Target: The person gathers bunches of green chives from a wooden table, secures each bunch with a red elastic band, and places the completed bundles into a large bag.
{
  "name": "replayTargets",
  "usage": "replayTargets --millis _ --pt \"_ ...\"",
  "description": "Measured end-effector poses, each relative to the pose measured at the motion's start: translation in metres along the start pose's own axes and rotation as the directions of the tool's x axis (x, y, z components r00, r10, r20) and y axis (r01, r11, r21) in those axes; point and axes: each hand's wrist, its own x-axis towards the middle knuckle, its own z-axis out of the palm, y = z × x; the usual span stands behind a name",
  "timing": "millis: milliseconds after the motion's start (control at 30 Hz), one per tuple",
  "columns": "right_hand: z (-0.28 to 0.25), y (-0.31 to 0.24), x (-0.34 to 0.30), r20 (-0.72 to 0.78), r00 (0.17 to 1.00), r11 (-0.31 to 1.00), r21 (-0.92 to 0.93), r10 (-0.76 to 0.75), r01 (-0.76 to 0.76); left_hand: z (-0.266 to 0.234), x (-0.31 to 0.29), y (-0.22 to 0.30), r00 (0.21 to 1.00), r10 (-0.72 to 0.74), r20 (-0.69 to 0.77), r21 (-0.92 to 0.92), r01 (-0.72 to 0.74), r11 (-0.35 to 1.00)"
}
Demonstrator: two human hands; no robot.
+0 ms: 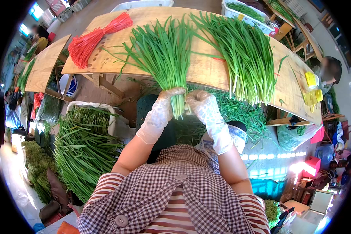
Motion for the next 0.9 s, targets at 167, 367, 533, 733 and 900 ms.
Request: replayTargets --millis 167,367,533,733,900 --pt "-0.008 0.026 -0.003 -0.069 0.996 0.93 0.366 0.061 -0.032 0.006 -0.004 0.014 0.961 0.256 -0.106 0.135 -0.242 0.961" --pt "-0.035 0.127 -0.005 0.132 0.926 0.094 -0.99 0.353 0.105 0.04 -0.033 0.051 0.949 0.31 0.052 0.249 -0.313 0.917" --pt "-0.022 0.039 -0.014 -0.143 0.968 0.972 0.083 -0.207 0.221 0.024 -0.018 0.033 0.985 0.172 -0.024 0.258 -0.16 0.953" --pt "-0.01 -0.003 -0.015 -0.21 0.924 0.942 -0.181 -0.319 0.284 0.013 -0.018 0.015 0.999 -0.039 0.016 -0.067 0.04 0.997" --pt "0.01 -0.028 -0.028 -0.179 0.911 0.821 -0.522 -0.371 0.232 -0.002 -0.008 0.006 0.997 0.044 -0.064 -0.065 -0.049 0.997"
